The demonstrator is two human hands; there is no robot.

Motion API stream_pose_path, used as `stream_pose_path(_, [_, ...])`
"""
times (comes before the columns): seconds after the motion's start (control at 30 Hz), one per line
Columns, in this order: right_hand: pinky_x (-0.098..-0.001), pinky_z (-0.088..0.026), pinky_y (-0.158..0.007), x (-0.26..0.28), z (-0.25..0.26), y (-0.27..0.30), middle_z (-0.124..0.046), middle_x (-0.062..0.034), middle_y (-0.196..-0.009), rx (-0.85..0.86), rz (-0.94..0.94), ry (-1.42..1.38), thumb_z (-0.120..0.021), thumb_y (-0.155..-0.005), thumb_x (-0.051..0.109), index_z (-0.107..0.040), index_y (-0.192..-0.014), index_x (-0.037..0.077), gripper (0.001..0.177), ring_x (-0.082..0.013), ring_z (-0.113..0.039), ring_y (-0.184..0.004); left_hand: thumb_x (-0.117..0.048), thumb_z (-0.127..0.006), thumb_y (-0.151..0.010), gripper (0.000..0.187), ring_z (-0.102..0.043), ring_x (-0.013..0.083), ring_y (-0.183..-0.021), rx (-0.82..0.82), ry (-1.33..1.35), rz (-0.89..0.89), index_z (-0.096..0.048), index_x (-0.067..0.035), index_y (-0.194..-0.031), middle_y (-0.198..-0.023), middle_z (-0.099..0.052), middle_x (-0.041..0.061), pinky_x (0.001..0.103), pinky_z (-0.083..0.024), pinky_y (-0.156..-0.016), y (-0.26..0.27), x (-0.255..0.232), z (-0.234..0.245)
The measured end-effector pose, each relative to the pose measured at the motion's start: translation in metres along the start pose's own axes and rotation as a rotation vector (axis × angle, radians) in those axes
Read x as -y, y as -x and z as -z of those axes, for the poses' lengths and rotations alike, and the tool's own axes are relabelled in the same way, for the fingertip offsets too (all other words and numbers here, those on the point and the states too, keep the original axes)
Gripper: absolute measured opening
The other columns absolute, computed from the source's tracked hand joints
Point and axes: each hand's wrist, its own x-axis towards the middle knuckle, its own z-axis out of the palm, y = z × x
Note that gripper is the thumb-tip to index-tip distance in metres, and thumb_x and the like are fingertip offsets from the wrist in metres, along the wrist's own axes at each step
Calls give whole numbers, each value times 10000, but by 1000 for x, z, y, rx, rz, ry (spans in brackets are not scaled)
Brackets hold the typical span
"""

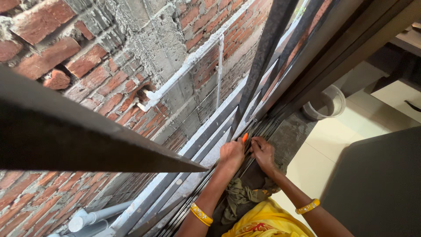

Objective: The person scrubs the lower metal frame of a window with a small orange-handled brush and a cloth. They repeatedly dip the cloth into a nearby bucket of water to wet it and continue scrubbing the frame and adjacent mesh screen area.

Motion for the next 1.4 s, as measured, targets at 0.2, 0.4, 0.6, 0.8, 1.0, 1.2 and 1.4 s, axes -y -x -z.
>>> stream_pose_path(0.2, [-289,-527,-507,4,-8,5,-723,-82,-738,-64,5,17,-629,-990,158,-700,-1116,-3,216,-113,-654,-578,-168,-523,-1000,505,-761,312,-759,51,-222,-28,-492,61,-1449,-865,-758,167,422,-589,-619,-1,-7,-15])
stream_pose_path(0.4, [-276,-528,-539,-1,-1,1,-736,-75,-777,-68,181,146,-659,-978,165,-713,-1101,-3,215,-106,-667,-610,-146,-603,-936,491,-758,300,-875,103,-314,-109,-534,54,-1379,-1002,-745,135,478,-563,-681,3,-22,3])
stream_pose_path(0.6, [-282,-493,-445,5,14,2,-710,-61,-760,138,-69,30,-586,-1002,194,-665,-1187,3,277,-118,-641,-555,-158,-599,-955,356,-754,343,-958,145,-246,-116,-653,32,-1251,-1005,-754,162,474,-599,-744,-4,-9,-10])
stream_pose_path(0.8, [-282,-469,-420,10,12,-2,-696,-60,-756,126,-120,-25,-583,-996,177,-641,-1223,-12,300,-123,-649,-555,-371,-555,-1044,367,-717,382,-872,-72,117,132,-724,-58,-1133,-881,-738,187,505,-536,-792,-1,3,-23])
stream_pose_path(1.0, [-281,-448,-405,5,11,-4,-689,-65,-748,131,-120,-23,-585,-1003,185,-653,-1195,-30,296,-121,-631,-532,-240,-611,-937,432,-713,384,-763,-338,203,-35,-621,-153,-1360,-814,-732,163,515,-534,-679,12,7,-32])
stream_pose_path(1.2, [-279,-447,-397,10,12,-2,-696,-64,-735,122,-108,0,-581,-1001,208,-646,-1215,-11,313,-115,-635,-523,-173,-648,-874,721,-727,327,-765,-2,-153,-1,-397,-124,-1548,-873,-732,155,455,-562,-644,14,6,-7])
stream_pose_path(1.4, [-283,-446,-389,10,5,-1,-701,-64,-744,75,-114,5,-616,-973,206,-681,-1166,-3,291,-120,-636,-511,-19,-669,-885,848,-753,234,-772,305,-438,-63,-247,18,-1620,-927,-734,169,317,-603,-588,35,-17,39])
